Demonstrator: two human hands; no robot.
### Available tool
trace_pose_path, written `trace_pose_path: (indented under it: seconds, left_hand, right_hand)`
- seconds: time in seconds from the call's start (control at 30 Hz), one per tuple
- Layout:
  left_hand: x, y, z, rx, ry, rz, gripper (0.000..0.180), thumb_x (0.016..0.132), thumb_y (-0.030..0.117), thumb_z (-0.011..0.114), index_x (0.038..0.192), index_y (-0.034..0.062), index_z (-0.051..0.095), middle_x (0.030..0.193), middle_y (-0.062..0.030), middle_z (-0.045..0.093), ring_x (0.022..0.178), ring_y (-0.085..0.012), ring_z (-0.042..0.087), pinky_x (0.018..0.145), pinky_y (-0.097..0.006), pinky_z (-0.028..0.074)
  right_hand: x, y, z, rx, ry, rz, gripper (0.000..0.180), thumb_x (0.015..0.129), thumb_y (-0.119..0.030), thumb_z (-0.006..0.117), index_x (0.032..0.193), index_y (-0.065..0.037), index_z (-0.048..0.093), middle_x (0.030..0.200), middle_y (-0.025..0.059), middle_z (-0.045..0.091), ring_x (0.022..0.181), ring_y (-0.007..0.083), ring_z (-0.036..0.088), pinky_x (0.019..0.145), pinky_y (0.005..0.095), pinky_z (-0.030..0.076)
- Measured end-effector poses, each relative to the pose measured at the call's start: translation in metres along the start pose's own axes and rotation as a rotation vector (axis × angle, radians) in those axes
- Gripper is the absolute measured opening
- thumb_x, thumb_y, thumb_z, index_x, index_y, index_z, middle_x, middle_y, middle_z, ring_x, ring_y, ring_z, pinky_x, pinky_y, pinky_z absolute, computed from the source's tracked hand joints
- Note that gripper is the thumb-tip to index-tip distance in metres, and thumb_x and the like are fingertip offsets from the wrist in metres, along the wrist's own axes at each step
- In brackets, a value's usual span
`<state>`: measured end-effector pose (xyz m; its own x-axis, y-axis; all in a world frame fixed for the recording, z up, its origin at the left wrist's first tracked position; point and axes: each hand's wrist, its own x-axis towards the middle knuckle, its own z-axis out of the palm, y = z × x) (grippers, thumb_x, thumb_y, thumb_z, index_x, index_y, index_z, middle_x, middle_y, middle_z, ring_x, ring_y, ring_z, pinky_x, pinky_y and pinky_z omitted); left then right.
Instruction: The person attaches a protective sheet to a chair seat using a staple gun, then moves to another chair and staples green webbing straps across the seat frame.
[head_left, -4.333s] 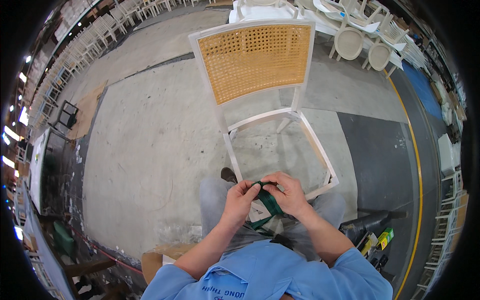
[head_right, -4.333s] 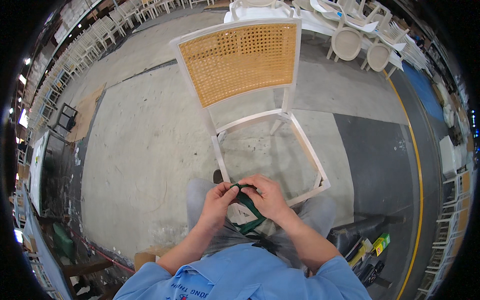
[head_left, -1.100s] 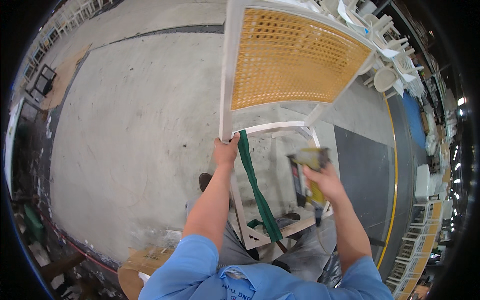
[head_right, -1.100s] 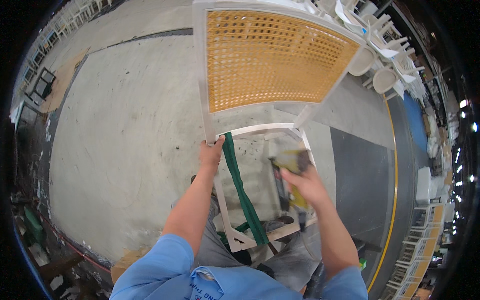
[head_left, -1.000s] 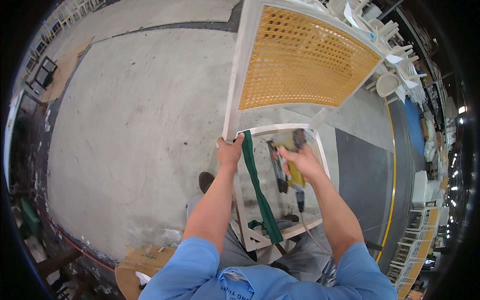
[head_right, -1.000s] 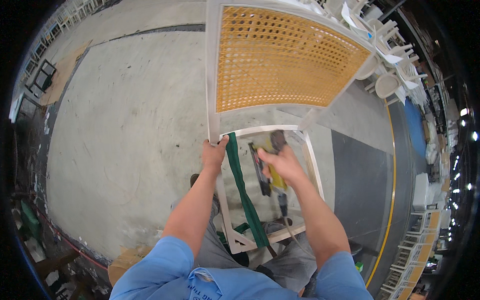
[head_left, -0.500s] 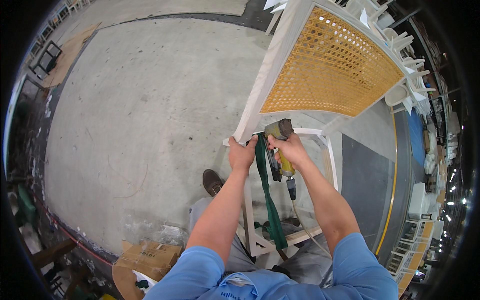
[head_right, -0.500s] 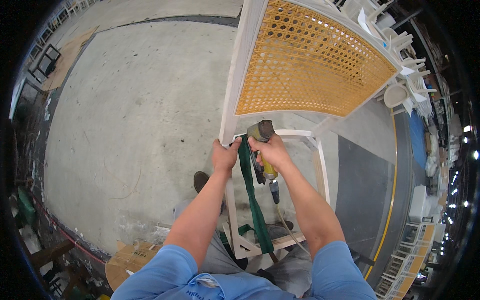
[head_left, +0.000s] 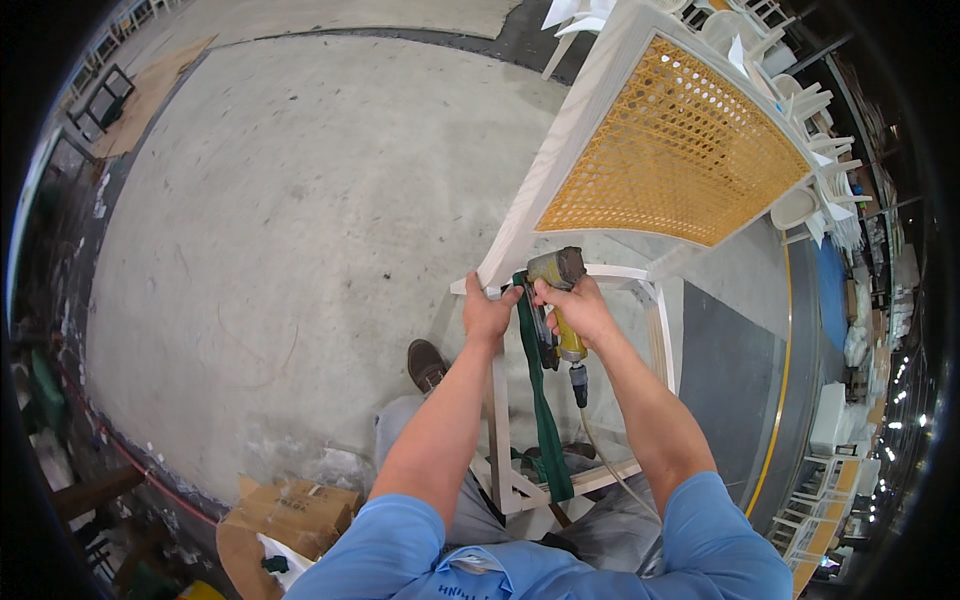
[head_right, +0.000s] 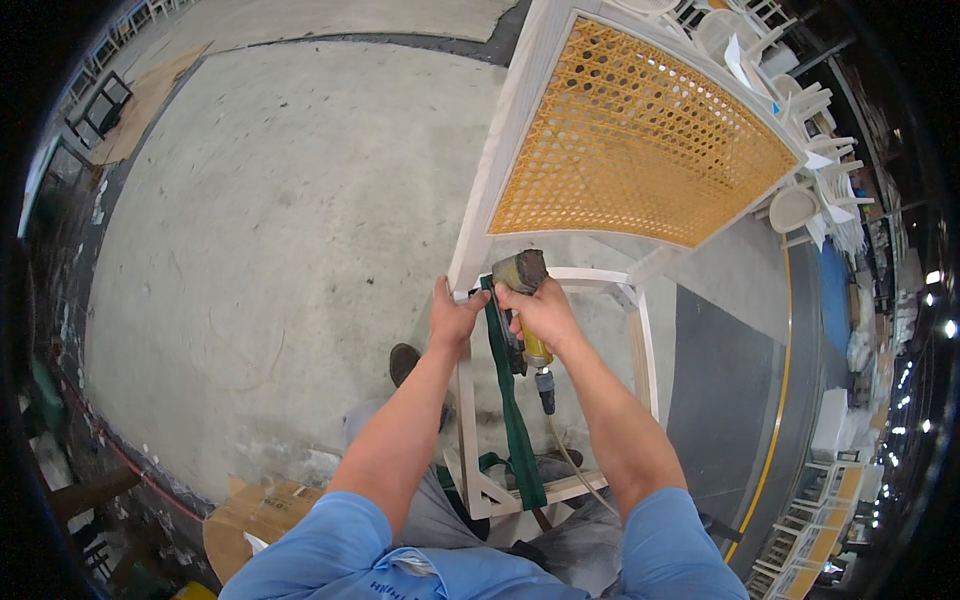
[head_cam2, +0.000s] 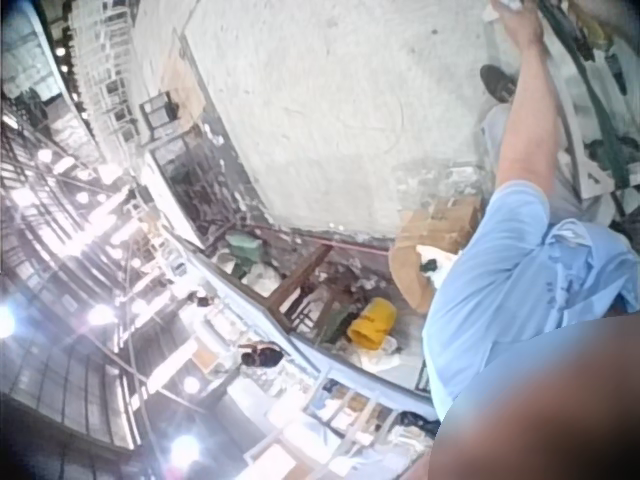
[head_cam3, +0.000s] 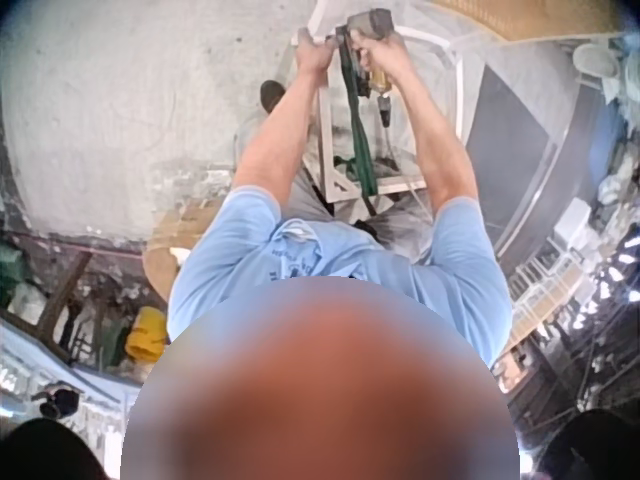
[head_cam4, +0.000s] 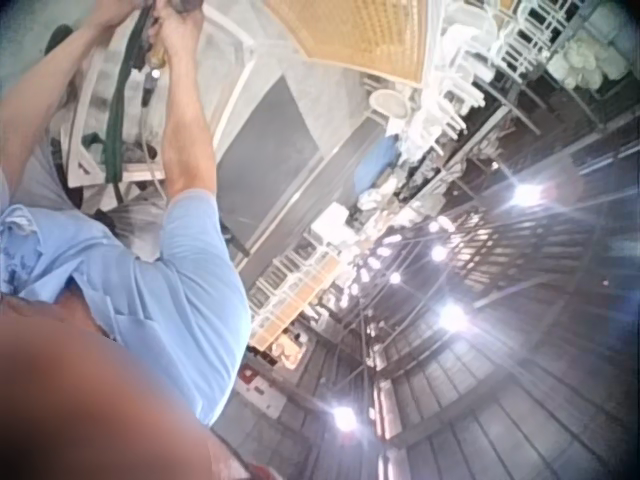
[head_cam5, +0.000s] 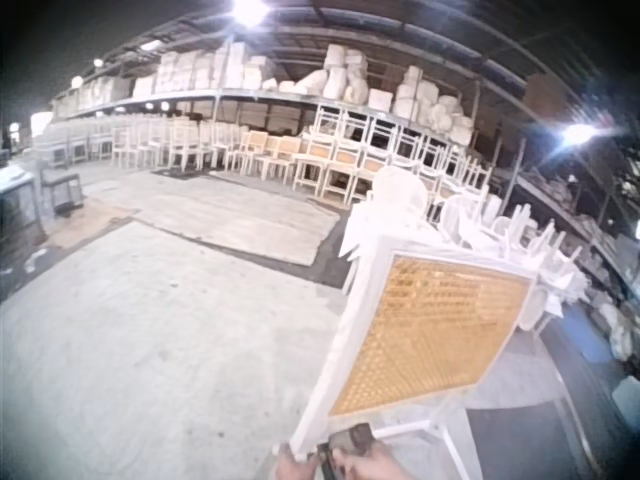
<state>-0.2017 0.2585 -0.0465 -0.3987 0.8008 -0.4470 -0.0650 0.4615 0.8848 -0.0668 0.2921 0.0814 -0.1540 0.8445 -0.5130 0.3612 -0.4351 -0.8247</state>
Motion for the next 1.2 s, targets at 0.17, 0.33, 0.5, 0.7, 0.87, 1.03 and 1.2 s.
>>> trace_pose_path:
  seconds: [0.17,0.33,0.5,0.7,0.87,1.03,1.2]
  left_hand:
    - [0.001,-0.003,-0.003,-0.071,-0.075,0.039,0.105,0.081,0.020,0.085,0.160,-0.0074,0.022,0.143,-0.0243,0.057,0.129,-0.0295,0.059,0.106,-0.038,0.047]
    - [0.003,-0.007,-0.003,-0.085,-0.069,0.037,0.107,0.077,0.025,0.087,0.160,-0.0049,0.026,0.150,-0.0271,0.052,0.137,-0.0352,0.054,0.112,-0.039,0.043]
    - [0.005,-0.006,-0.003,-0.097,-0.064,0.049,0.107,0.076,0.023,0.087,0.159,-0.0057,0.026,0.149,-0.0270,0.054,0.136,-0.0348,0.055,0.112,-0.039,0.044]
    - [0.001,-0.006,-0.003,-0.132,-0.047,0.036,0.104,0.078,0.021,0.086,0.159,-0.0058,0.027,0.148,-0.0252,0.054,0.135,-0.0325,0.056,0.111,-0.039,0.044]
    - [-0.003,-0.001,0.002,-0.129,-0.098,0.046,0.103,0.080,0.018,0.086,0.159,-0.0068,0.025,0.146,-0.0228,0.055,0.133,-0.0294,0.056,0.110,-0.038,0.044]
    - [-0.001,-0.010,-0.018,-0.100,-0.009,0.055,0.102,0.084,0.024,0.084,0.160,-0.0056,0.023,0.147,-0.0226,0.054,0.133,-0.0297,0.055,0.111,-0.040,0.043]
    - [-0.053,-0.017,-0.015,0.057,-0.044,0.003,0.101,0.088,0.049,0.075,0.160,-0.0036,0.027,0.150,-0.0306,0.051,0.139,-0.0410,0.052,0.116,-0.044,0.039]
  right_hand:
    - [-0.002,-0.003,0.004,-0.050,-0.015,-0.002,0.028,0.094,-0.028,0.077,0.096,-0.002,0.068,0.078,0.0053,0.067,0.051,0.0140,0.057,0.042,0.0306,0.045]
    - [-0.008,-0.001,0.009,-0.024,-0.008,-0.009,0.026,0.094,-0.026,0.077,0.098,-0.002,0.068,0.079,0.0056,0.067,0.050,0.0137,0.057,0.042,0.0300,0.044]
    - [-0.007,0.002,0.007,-0.035,0.023,-0.011,0.026,0.094,-0.026,0.077,0.099,-0.002,0.067,0.081,0.0058,0.068,0.050,0.0133,0.057,0.042,0.0295,0.044]
    - [-0.005,0.000,0.001,-0.023,0.045,0.030,0.025,0.094,-0.028,0.076,0.096,-0.004,0.068,0.078,0.0043,0.067,0.050,0.0130,0.057,0.043,0.0295,0.046]
    - [-0.006,0.002,-0.014,-0.057,0.057,0.019,0.026,0.094,-0.028,0.077,0.098,-0.004,0.068,0.080,0.0042,0.069,0.050,0.0134,0.057,0.044,0.0298,0.047]
    - [-0.033,-0.011,-0.016,0.038,0.079,-0.032,0.028,0.095,-0.030,0.077,0.103,-0.005,0.068,0.083,0.0047,0.069,0.051,0.0143,0.058,0.045,0.0308,0.047]
    - [-0.128,-0.006,-0.099,0.185,0.185,-0.008,0.033,0.096,-0.033,0.076,0.110,-0.005,0.067,0.089,0.0049,0.070,0.053,0.0152,0.060,0.047,0.0321,0.051]
